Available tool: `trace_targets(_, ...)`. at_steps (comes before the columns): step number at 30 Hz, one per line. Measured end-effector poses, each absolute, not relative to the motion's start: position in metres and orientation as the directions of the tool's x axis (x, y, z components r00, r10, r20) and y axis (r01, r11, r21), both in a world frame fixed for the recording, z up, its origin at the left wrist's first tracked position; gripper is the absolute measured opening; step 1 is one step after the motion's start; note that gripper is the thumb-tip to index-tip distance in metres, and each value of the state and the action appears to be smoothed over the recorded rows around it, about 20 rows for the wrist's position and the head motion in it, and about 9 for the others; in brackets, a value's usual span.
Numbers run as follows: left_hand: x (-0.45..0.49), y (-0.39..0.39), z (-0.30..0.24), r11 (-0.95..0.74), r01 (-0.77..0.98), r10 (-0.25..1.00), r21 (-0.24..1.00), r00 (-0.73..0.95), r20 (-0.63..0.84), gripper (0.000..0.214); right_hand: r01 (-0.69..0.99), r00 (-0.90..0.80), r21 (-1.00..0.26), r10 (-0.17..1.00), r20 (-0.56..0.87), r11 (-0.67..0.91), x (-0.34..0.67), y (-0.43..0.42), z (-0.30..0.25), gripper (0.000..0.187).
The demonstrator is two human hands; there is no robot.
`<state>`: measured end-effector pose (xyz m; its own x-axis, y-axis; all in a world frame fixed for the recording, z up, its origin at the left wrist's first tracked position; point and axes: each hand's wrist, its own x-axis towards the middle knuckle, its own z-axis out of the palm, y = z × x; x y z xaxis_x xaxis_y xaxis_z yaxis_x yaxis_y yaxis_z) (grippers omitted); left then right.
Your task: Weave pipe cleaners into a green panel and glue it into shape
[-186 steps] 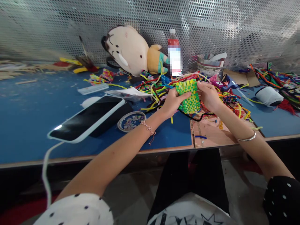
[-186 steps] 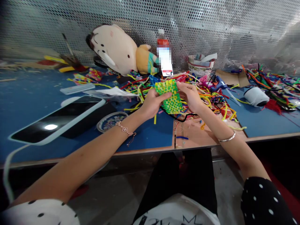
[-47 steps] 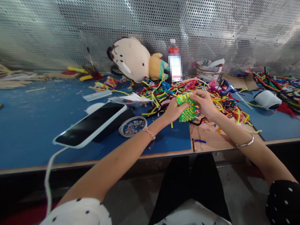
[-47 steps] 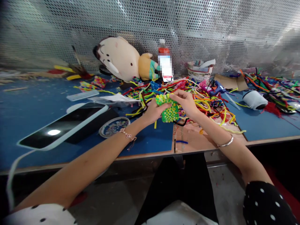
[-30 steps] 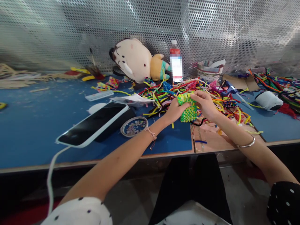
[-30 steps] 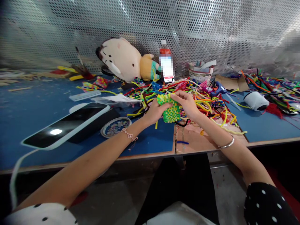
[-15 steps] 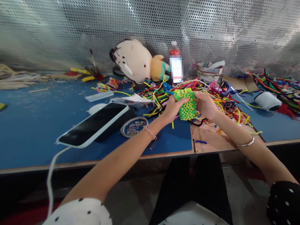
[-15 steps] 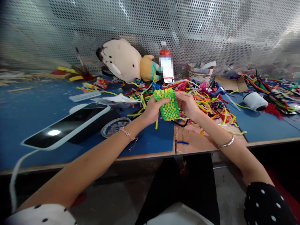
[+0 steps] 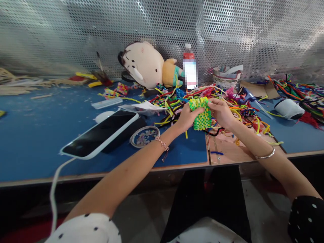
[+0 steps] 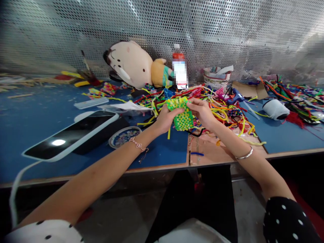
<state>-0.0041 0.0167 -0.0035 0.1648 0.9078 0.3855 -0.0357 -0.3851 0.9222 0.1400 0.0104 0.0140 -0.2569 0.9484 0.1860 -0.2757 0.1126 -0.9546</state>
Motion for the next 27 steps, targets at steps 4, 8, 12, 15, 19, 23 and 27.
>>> trace_targets(4, -0.0047, 0.0153, -0.0020, -0.402, 0.012, 0.902, 0.916, 0.175, 0.393, 0.012, -0.184, -0.258, -0.963, 0.936, 0.239, 0.196, 0.1405, 0.0119, 0.0113, 0.029)
trace_targets(8, -0.0043, 0.0155, -0.0010, -0.433, 0.052, 0.889, 0.900, 0.188, 0.417, 0.011, -0.146, -0.250, -0.955, 0.925, 0.288, 0.258, 0.1384, 0.0091, 0.0134, 0.026)
trace_targets(12, -0.0041, 0.0153, -0.0005, -0.426, 0.053, 0.893, 0.903, 0.181, 0.411, 0.010, -0.124, -0.234, -0.947, 0.919, 0.319, 0.297, 0.1363, 0.0059, 0.0159, 0.025)
trace_targets(15, -0.0046, 0.0136, 0.0009, -0.429, 0.064, 0.892, 0.901, 0.189, 0.411, 0.009, -0.155, -0.231, -0.949, 0.924, 0.306, 0.276, 0.1364, 0.0056, 0.0144, 0.028)
trace_targets(19, -0.0050, 0.0126, 0.0015, -0.444, 0.079, 0.884, 0.893, 0.201, 0.422, 0.012, -0.230, -0.251, -0.954, 0.935, 0.249, 0.192, 0.1370, 0.0061, 0.0113, 0.033)
trace_targets(23, -0.0046, 0.0154, -0.0015, -0.428, 0.044, 0.893, 0.903, 0.175, 0.415, 0.013, -0.280, -0.270, -0.951, 0.940, 0.207, 0.129, 0.1363, 0.0057, 0.0117, 0.024)
trace_targets(27, -0.0043, 0.0171, -0.0031, -0.427, 0.018, 0.894, 0.904, 0.157, 0.419, 0.014, -0.325, -0.273, -0.938, 0.938, 0.211, 0.116, 0.1358, 0.0060, 0.0120, 0.022)
